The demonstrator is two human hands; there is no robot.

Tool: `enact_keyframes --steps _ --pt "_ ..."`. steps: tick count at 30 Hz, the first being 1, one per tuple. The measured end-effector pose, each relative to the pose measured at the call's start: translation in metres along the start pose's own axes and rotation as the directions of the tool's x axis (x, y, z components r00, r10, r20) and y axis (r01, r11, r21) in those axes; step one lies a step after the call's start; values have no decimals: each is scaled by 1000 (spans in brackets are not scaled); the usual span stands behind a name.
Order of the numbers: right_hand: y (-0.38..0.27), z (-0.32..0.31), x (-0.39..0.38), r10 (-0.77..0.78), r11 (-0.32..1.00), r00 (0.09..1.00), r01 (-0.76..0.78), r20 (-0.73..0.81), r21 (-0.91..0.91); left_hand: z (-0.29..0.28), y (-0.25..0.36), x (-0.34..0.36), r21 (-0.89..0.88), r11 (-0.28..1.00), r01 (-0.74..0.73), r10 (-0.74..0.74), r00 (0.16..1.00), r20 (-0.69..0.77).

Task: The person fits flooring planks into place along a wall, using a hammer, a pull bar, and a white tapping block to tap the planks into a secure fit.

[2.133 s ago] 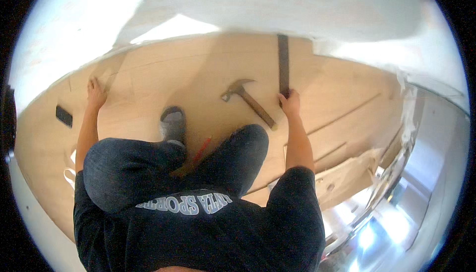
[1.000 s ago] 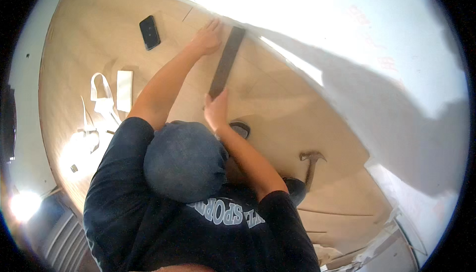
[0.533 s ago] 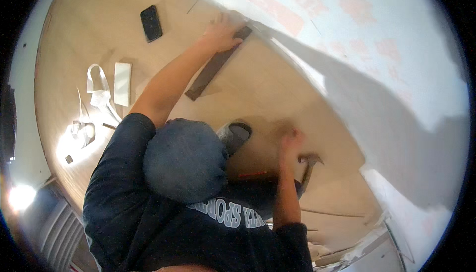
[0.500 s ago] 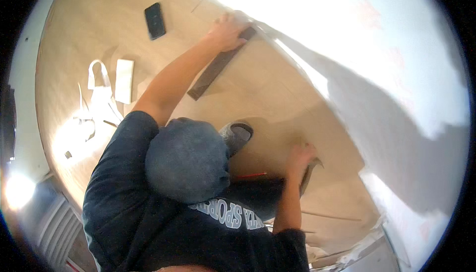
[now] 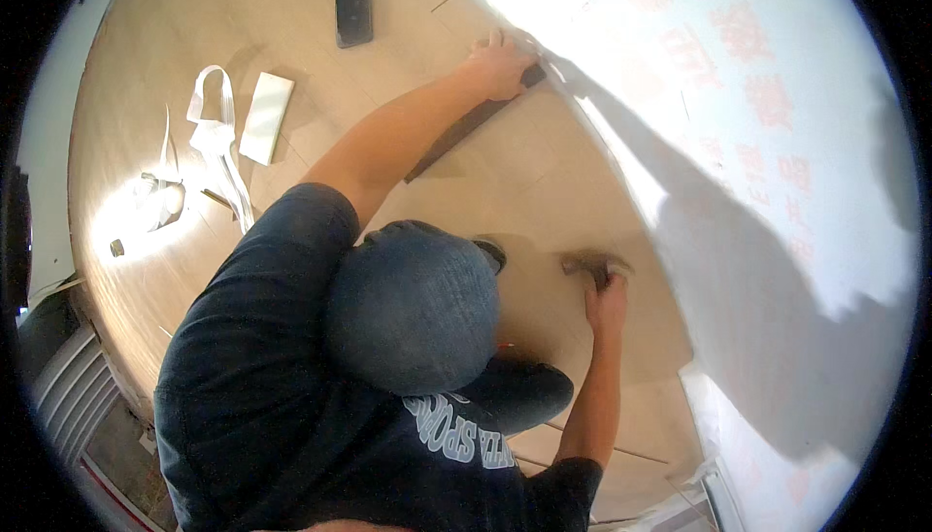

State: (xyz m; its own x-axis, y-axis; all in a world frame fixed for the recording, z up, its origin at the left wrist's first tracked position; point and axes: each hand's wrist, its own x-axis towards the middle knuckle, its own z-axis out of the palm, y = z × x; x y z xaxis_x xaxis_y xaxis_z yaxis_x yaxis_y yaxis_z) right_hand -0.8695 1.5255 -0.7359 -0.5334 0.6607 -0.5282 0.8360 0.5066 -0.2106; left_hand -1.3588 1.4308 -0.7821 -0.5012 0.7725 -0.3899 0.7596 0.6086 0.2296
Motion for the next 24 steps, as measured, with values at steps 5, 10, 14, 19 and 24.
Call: enact_keyframes --steps 5,10,14,19,24 --pt "-193 32 86 -138 769 990 87 32 633 -20 4 -8 -19 1000 8 -7 999 49" --pt "-298 140 90 -383 857 918 313 99 409 -23 13 1 -5 1000 -25 25 992 127" --pt "-310 103 73 -377 881 894 266 241 390 -12 3 -4 -23 1000 -4 6 995 98" --pt "-302 96 70 -280 914 935 189 220 359 -22 13 -1 -26 1000 -16 17 998 61" --pt "-342 50 42 -240 861 858 -28 454 508 -14 10 1 25 999 -29 28 999 24"
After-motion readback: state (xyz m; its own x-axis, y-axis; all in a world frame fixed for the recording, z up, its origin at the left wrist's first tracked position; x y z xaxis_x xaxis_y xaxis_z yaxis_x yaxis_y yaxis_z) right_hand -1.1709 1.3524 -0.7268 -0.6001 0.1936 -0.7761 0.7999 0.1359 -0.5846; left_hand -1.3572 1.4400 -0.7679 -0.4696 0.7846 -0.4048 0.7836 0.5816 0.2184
